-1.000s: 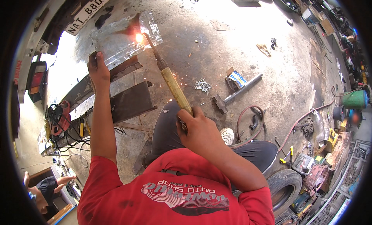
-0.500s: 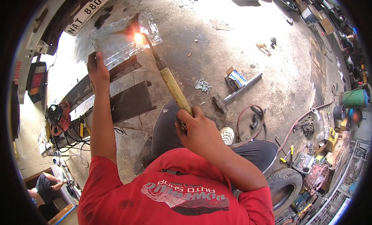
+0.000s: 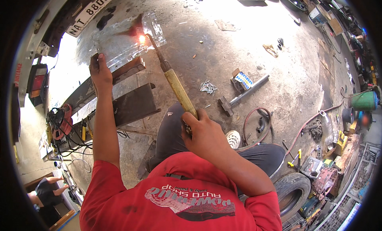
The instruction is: The person welds a metal piece using a welding torch, then uses a hammer to chip away slag from the weld. The person is sitting on the floor in a cluttered workshop.
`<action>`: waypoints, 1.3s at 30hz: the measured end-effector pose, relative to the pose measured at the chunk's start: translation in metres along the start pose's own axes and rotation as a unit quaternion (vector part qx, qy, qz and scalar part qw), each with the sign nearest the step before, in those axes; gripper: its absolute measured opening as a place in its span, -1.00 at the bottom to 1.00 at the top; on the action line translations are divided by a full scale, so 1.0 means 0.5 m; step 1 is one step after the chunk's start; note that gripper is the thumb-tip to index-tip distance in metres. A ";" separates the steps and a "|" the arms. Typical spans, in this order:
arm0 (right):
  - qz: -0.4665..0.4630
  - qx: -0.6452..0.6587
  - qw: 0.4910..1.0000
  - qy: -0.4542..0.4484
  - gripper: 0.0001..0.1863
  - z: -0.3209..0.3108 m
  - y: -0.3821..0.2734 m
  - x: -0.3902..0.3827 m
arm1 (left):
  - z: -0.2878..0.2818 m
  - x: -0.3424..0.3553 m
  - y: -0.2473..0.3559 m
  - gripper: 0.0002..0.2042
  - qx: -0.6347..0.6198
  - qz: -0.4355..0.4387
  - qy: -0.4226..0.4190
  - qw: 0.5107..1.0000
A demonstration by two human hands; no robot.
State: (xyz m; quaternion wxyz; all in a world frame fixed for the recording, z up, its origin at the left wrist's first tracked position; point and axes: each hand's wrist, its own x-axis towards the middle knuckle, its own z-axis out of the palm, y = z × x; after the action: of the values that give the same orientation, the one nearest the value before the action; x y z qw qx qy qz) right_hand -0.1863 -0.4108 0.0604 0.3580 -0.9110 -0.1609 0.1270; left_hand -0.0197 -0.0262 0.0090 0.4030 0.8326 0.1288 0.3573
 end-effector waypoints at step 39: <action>0.004 0.012 1.000 0.014 -0.77 0.006 0.002 0.002 | 0.005 -0.009 0.023 -0.57 0.032 0.022 0.025 0.999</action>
State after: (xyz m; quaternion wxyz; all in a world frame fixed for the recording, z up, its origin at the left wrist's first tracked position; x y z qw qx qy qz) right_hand -0.1861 -0.4092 0.0574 0.3710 -0.9087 -0.1510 0.1175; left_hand -0.0222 -0.0372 0.0147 0.3648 0.8387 0.1319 0.3823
